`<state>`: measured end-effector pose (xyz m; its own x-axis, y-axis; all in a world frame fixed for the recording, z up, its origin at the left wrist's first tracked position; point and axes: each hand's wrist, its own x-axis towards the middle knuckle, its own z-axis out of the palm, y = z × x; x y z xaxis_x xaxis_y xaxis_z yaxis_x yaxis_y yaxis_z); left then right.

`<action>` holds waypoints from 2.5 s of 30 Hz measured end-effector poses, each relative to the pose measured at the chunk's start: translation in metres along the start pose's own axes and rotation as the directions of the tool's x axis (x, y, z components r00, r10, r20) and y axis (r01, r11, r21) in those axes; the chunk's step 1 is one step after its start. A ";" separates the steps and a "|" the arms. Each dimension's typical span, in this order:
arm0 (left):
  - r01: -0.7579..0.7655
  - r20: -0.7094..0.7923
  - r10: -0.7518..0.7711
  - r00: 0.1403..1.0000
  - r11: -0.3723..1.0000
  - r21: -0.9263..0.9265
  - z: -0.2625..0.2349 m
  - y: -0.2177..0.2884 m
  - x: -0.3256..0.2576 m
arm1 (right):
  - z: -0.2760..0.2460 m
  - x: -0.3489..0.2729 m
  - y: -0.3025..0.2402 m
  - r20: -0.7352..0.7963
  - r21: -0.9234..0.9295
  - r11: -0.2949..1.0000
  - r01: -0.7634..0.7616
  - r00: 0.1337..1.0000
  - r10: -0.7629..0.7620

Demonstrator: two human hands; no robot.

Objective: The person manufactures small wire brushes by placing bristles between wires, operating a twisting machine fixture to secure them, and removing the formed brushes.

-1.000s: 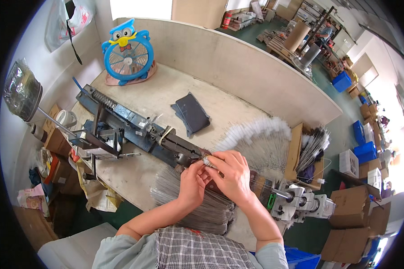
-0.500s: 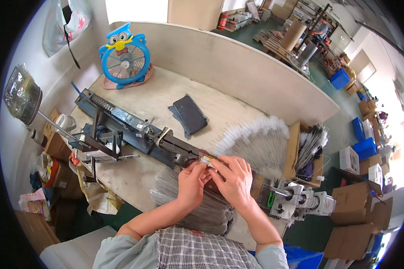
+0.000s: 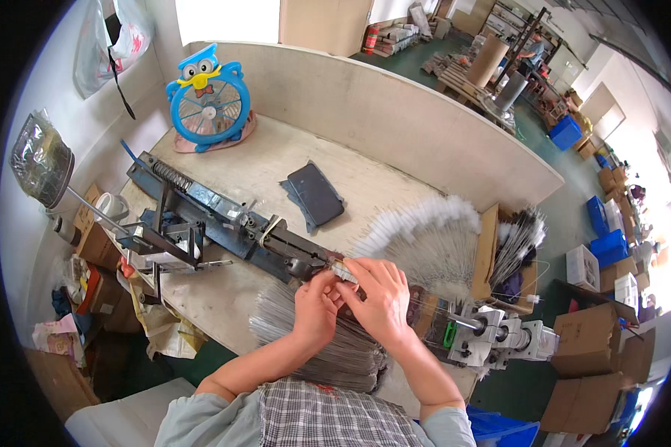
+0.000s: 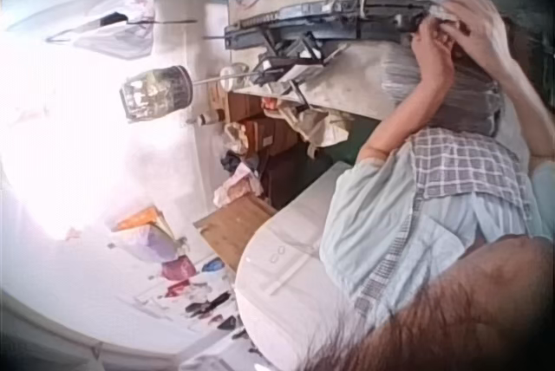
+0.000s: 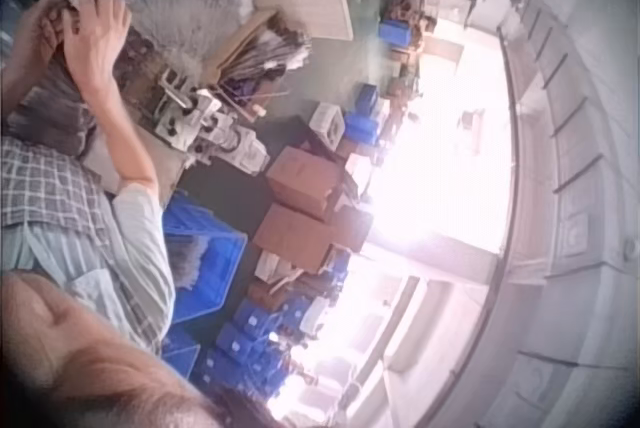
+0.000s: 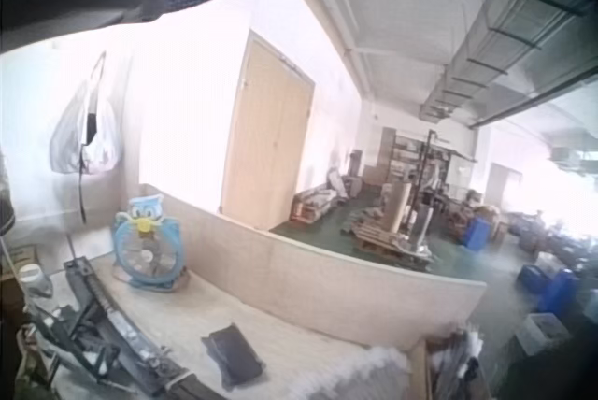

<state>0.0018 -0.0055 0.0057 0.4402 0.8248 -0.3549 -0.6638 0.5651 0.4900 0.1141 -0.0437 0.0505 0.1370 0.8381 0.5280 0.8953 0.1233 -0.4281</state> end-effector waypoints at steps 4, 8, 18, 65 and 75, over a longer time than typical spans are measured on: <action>0.008 0.032 -0.007 0.999 1.000 -0.019 -0.007 -0.003 0.004 | 0.004 0.002 -0.003 -0.053 -0.071 0.997 -0.039 0.998 0.036; -0.007 0.024 0.007 1.000 1.000 0.008 -0.002 -0.004 0.002 | -0.005 0.000 -0.001 -0.064 -0.101 0.995 0.002 0.998 -0.009; -0.007 0.008 0.006 1.000 0.996 0.091 0.007 0.000 -0.001 | -0.007 -0.009 0.005 -0.037 -0.128 0.992 0.025 0.999 -0.030; -0.496 -0.484 0.655 0.580 0.755 0.428 -0.310 0.240 -0.031 | -0.043 -0.109 0.032 0.473 0.048 0.917 -0.395 0.818 0.328; -0.436 -0.610 0.543 0.577 0.836 0.333 -0.257 0.191 -0.027 | -0.040 -0.105 0.032 0.589 0.009 0.895 -0.446 0.726 0.356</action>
<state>-0.2924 0.0745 -0.0960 -0.4754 0.7706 -0.4244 -0.5458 0.1200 0.8293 0.1457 -0.1492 0.0106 0.1686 0.9650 -0.2008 0.7360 -0.2588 -0.6255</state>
